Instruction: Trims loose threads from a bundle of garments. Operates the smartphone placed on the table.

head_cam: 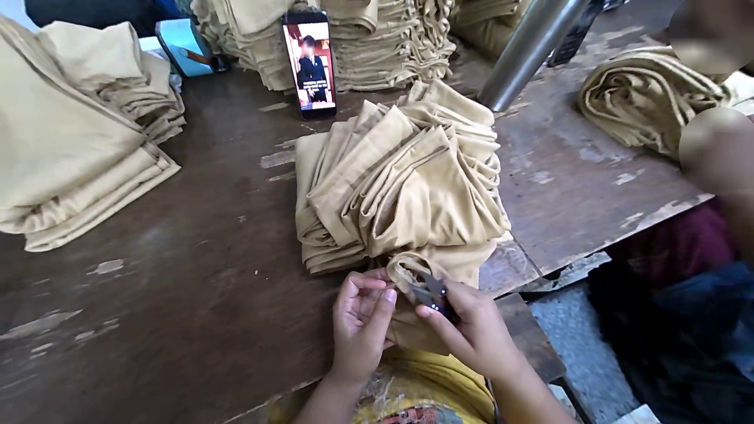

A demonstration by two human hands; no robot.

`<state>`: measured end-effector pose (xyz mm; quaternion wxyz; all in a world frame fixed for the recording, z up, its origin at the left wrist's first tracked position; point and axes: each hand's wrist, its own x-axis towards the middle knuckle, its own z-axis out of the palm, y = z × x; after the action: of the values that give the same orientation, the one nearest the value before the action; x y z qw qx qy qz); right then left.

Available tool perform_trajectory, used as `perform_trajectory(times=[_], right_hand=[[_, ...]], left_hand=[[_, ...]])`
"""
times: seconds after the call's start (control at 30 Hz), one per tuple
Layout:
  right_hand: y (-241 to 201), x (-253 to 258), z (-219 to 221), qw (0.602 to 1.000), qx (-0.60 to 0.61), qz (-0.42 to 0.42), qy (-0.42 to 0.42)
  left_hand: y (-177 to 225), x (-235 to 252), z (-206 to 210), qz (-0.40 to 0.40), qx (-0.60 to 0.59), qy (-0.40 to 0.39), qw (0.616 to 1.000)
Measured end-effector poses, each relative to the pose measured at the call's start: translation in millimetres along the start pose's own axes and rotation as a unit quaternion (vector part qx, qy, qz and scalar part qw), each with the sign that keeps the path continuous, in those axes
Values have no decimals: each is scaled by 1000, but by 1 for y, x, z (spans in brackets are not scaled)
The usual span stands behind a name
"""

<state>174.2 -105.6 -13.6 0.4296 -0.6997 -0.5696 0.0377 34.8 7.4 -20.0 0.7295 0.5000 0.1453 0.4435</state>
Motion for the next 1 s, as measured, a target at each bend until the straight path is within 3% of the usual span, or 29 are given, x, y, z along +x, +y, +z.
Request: perform_trajectory(times=[0.2, 1.0], right_hand=[[-4, -4, 1, 995, -94, 40, -17], [-9, 3, 9, 997, -66, 44, -17]], left_hand=[[2, 1, 2, -20, -27, 17, 999], [2, 3, 5, -16, -4, 26, 1000]])
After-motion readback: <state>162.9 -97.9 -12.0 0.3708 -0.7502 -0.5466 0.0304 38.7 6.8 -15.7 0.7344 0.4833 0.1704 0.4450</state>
